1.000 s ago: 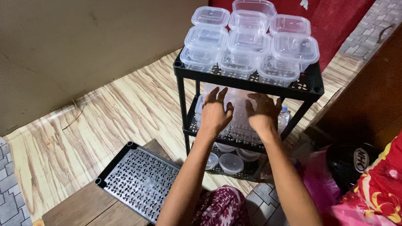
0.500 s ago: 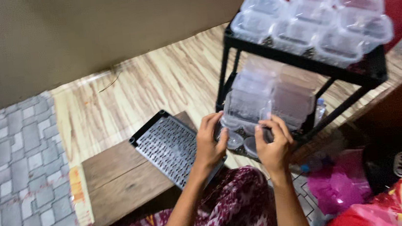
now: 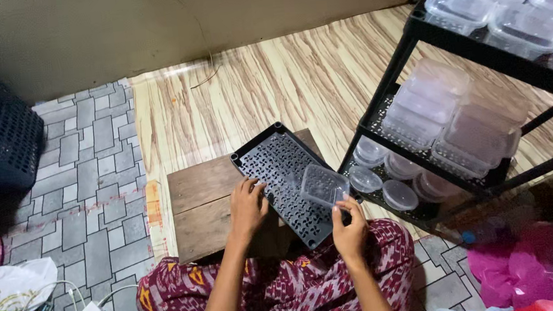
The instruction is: The person sits on the floor, picks up clear plastic container bases and lids, presses each lid onto a base to close it, and stacks the closed containers on a black metal shelf. They work on one container at a time on their lap, occasionally reaching to the shelf to place finished containers.
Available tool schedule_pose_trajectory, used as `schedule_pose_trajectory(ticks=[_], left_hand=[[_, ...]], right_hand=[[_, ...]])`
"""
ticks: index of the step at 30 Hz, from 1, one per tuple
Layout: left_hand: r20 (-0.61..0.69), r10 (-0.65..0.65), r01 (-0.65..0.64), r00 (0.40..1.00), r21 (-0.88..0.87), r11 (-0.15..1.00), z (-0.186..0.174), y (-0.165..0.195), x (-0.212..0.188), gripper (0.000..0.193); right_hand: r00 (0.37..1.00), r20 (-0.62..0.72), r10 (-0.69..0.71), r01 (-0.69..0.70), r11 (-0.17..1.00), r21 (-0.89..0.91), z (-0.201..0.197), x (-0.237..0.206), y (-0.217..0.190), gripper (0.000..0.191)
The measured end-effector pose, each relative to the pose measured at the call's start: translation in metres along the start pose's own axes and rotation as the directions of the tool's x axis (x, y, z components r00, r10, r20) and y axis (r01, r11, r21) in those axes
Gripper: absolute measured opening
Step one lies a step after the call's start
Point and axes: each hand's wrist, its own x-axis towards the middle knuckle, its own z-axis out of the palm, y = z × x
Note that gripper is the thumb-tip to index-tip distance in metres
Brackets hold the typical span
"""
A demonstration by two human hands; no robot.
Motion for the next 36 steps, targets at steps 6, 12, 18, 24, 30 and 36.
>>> schedule_pose_trajectory(ticks=[6, 12, 18, 24, 30, 36], left_hand=[[-0.008, -0.057, 0.057, 0.998, -0.005, 0.998, 0.003, 0.002, -0.023, 0.036], [-0.054, -0.093, 0.095, 0.994, 0.028, 0.995, 0.007, 0.003, -0.051, 0.029], [-0.095, -0.134, 0.139, 0.986, 0.04, 0.99, 0.006, 0.005, -0.08, 0.021], [-0.069, -0.241, 0.244, 0.968, 0.043, 0.969, 0.007, 0.009, -0.101, 0.021], [-0.135, -0.247, 0.257, 0.96, 0.065, 0.964, 0.001, -0.005, -0.109, 0.025], [-0.16, -0.275, 0.29, 0.948, 0.076, 0.954, -0.012, -0.021, -0.11, 0.029]], right_hand=[[0.997, 0.053, -0.052, 0.055, 0.997, -0.063, 0.007, -0.005, -0.006, 0.016], [0.988, 0.134, -0.078, 0.085, 0.995, -0.043, 0.011, 0.008, -0.002, 0.018], [0.974, 0.177, -0.144, 0.152, 0.988, -0.031, 0.017, 0.025, -0.002, 0.019], [0.938, 0.253, -0.235, 0.278, 0.949, -0.148, 0.026, 0.012, -0.008, 0.021], [0.903, 0.356, -0.241, 0.313, 0.937, -0.158, 0.049, -0.011, -0.025, 0.023], [0.88, 0.401, -0.255, 0.33, 0.935, -0.13, 0.083, -0.022, -0.043, 0.021]])
